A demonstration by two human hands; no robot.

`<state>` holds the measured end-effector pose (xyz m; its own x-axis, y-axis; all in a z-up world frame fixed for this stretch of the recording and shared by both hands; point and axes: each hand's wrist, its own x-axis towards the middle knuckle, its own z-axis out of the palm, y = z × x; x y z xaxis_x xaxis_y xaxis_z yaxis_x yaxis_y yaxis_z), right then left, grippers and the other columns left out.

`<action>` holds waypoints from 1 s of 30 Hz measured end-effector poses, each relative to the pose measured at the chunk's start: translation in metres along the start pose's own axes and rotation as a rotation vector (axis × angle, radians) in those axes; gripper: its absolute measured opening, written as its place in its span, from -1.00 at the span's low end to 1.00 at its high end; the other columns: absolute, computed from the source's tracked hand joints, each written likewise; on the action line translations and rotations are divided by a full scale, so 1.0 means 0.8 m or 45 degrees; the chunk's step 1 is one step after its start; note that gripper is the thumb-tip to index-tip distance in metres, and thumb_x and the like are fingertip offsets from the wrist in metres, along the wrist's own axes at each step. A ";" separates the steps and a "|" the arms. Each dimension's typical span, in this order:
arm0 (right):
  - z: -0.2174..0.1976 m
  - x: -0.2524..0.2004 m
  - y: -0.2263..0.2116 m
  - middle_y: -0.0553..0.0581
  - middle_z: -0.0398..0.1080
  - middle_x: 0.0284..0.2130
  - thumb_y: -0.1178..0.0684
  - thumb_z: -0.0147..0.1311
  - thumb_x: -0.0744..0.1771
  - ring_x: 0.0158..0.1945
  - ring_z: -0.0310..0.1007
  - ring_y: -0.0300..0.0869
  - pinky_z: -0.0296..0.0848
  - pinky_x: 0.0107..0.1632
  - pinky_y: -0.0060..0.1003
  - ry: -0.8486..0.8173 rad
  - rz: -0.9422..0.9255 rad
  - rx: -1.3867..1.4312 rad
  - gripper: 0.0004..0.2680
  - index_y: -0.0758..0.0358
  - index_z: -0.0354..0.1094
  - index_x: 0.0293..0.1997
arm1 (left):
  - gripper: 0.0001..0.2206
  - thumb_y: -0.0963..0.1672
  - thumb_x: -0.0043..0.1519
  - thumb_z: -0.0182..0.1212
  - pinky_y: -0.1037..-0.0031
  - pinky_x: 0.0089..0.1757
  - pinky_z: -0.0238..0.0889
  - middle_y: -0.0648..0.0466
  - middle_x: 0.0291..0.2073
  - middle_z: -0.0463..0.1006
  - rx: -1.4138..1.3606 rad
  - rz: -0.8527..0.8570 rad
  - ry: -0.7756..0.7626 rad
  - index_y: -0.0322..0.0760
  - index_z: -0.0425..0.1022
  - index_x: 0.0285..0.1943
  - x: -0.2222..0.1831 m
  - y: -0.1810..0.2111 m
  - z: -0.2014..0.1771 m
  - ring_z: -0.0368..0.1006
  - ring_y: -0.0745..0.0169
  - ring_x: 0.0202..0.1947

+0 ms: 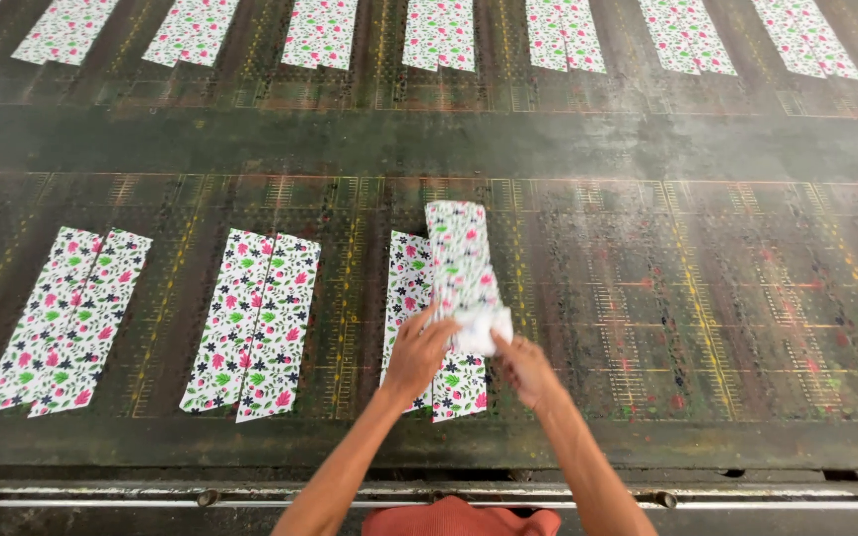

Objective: Folding the bottom edges of multiple printed fabric strips laid out on a production table.

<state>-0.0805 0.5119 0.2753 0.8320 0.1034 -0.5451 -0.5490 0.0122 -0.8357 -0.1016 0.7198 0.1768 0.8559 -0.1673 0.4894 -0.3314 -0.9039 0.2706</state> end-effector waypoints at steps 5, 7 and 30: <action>-0.024 0.040 0.143 0.09 0.48 -0.46 -0.19 0.34 0.28 -0.43 0.29 -0.23 0.16 -0.36 -0.36 0.050 0.264 -0.357 -0.72 0.25 0.54 -0.25 | -0.65 -0.29 0.19 0.27 0.05 0.22 0.21 0.13 0.05 0.62 -0.070 0.007 -0.210 -0.09 0.56 0.14 -0.126 0.026 0.053 0.29 -0.04 0.37; -0.027 0.056 0.178 0.07 0.60 -0.17 -0.15 0.25 0.31 -0.08 0.49 -0.19 0.36 0.00 -0.29 0.057 0.353 -0.466 -0.70 0.29 0.62 -0.03 | -0.52 -0.40 0.05 0.34 -0.02 0.21 0.20 0.05 0.09 0.62 -0.144 0.054 -0.163 -0.21 0.57 0.13 -0.155 0.028 0.072 0.35 -0.15 0.30; -0.027 0.115 0.211 0.14 0.10 0.46 -0.24 0.33 0.27 0.41 0.25 0.05 0.38 0.19 -0.06 0.133 0.611 -0.786 -0.32 0.29 0.06 0.49 | -0.58 -0.16 0.23 0.27 -0.13 0.22 -0.03 0.04 0.34 0.33 -0.301 -0.107 -0.706 -0.15 0.43 0.31 -0.173 0.018 0.081 -0.07 -0.19 0.47</action>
<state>-0.0947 0.5017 0.0824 0.5353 -0.1365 -0.8335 -0.7319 -0.5677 -0.3770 -0.1991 0.7046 0.0590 0.9411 -0.3370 -0.0291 -0.2788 -0.8213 0.4977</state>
